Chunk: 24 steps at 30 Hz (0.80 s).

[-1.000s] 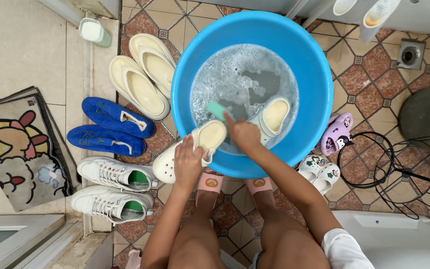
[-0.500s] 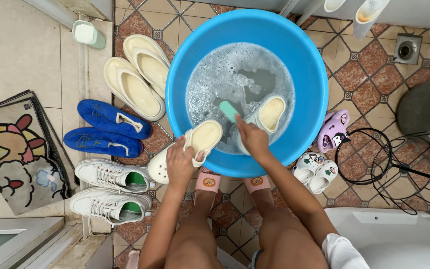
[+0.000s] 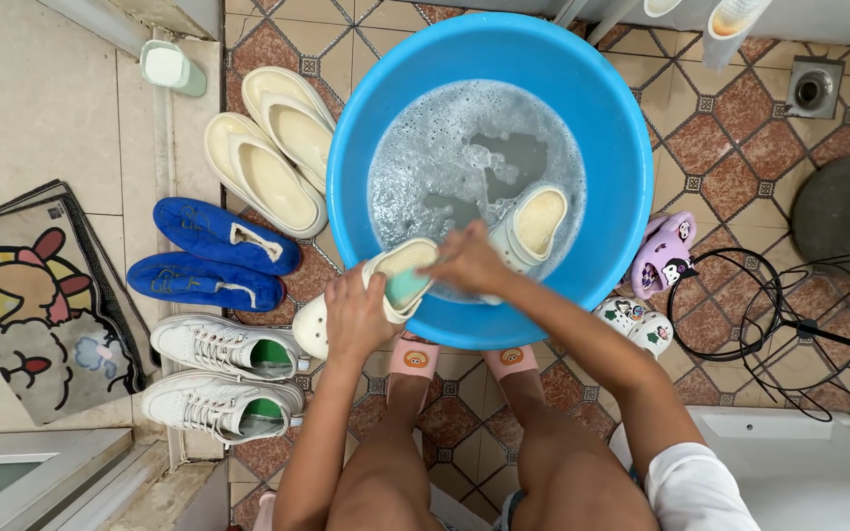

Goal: The person cleans several pairs of clogs using a brush and soapy water in a blue basin, scrubbing the interior and exterior of the footwear.

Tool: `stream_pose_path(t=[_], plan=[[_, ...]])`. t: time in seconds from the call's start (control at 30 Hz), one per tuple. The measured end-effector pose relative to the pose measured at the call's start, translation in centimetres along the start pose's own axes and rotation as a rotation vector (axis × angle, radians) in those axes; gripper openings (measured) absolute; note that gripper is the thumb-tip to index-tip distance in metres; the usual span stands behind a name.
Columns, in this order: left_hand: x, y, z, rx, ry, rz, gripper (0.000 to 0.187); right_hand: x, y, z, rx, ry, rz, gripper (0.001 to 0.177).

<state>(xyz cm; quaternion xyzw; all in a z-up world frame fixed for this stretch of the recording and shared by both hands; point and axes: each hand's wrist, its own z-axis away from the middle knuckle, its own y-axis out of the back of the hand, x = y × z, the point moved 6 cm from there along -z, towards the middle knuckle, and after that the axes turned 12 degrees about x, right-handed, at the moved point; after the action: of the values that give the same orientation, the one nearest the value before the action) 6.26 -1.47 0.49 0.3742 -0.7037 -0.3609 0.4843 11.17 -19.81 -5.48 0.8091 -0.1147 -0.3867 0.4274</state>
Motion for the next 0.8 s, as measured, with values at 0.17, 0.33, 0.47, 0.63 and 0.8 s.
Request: stream_pose_path(t=[0.17,0.33,0.47,0.63,0.8], plan=[[-0.3,0.1,0.6,0.03,-0.013,-0.002,0.068,0.6,0.0,0.4,0.072,0.058,0.061,0.034],[-0.5,-1.1,0.8,-0.033,0.075,-0.115,0.071,1.4,0.3,2.7,-0.103,-0.177,0.321,0.042],[0.3,-1.8,0.7,-0.005,0.099,-0.163,0.07,-2.5,-1.2,4.7,-0.145,-0.268,0.153,0.043],[0.2,-1.4,0.4,-0.046,0.063,-0.154,0.076,0.6,1.3,2.7,-0.038,-0.326,0.276,0.033],[0.9,-0.9,0.2,0.018,0.026,-0.106,0.076,-2.0,1.7,3.1,-0.038,-0.307,-0.035,0.026]])
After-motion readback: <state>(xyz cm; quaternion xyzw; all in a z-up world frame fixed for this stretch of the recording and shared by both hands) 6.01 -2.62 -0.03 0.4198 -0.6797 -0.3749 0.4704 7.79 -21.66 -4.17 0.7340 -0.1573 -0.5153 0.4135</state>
